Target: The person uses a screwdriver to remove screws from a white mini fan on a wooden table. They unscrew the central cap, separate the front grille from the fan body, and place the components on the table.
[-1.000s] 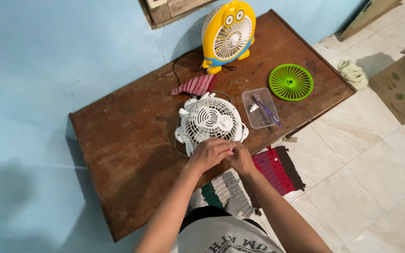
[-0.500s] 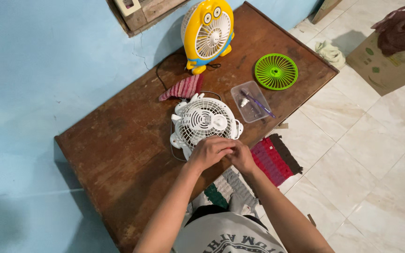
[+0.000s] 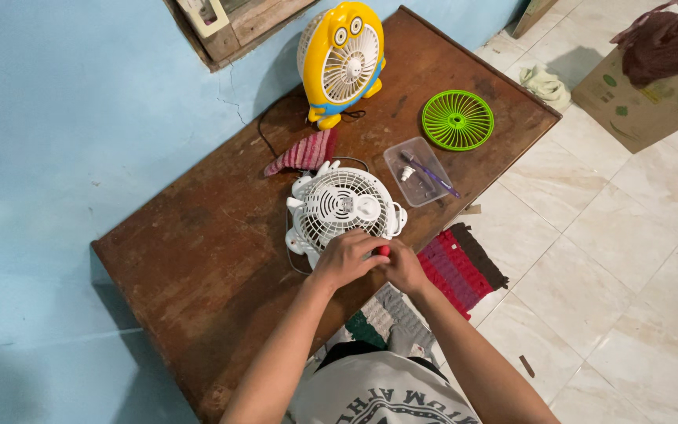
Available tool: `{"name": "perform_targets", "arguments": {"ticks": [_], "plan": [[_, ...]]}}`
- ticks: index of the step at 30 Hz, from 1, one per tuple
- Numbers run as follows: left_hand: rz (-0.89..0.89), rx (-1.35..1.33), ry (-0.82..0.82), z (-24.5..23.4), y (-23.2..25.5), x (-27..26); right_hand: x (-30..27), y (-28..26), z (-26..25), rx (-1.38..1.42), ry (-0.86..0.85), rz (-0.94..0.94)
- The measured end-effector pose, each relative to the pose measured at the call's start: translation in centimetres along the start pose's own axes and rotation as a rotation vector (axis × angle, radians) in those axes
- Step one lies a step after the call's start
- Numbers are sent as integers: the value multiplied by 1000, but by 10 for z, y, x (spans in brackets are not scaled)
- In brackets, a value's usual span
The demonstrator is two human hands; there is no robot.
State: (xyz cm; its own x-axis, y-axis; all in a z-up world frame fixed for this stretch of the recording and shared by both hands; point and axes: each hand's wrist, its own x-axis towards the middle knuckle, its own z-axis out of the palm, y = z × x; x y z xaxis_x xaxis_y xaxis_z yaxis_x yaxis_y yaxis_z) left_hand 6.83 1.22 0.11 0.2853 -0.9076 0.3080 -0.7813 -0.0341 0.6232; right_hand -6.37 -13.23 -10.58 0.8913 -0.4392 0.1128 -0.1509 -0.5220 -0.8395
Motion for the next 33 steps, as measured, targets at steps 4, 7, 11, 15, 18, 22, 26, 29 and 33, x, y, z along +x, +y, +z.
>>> {"name": "perform_targets", "arguments": {"ticks": [4, 7, 11, 15, 18, 22, 26, 29, 33], "plan": [[32, 59, 56, 0, -1, 5, 1, -18, 0, 44, 52, -7], [21, 35, 123, -9, -18, 4, 1, -34, -3, 152, 102, 33], [-98, 151, 240, -36, -67, -1, 0, -52, -5, 347, 187, 430], [-155, 363, 320, -52, -118, -4, 6, -47, 8, 312, 280, 458], [-443, 121, 135, -55, -140, -2, 8, -37, 22, 463, 235, 383], [-548, 128, 96, -60, -146, -14, 15, -27, 30, 390, 224, 351], [-482, 130, 205, -69, -141, -27, 31, -35, 27, 349, 204, 378], [-518, 125, 242, -70, -135, -46, 55, -39, 21, 213, 145, 387], [-546, 122, 298, -63, -128, -69, 77, -39, 19, 170, 40, 376]]}}
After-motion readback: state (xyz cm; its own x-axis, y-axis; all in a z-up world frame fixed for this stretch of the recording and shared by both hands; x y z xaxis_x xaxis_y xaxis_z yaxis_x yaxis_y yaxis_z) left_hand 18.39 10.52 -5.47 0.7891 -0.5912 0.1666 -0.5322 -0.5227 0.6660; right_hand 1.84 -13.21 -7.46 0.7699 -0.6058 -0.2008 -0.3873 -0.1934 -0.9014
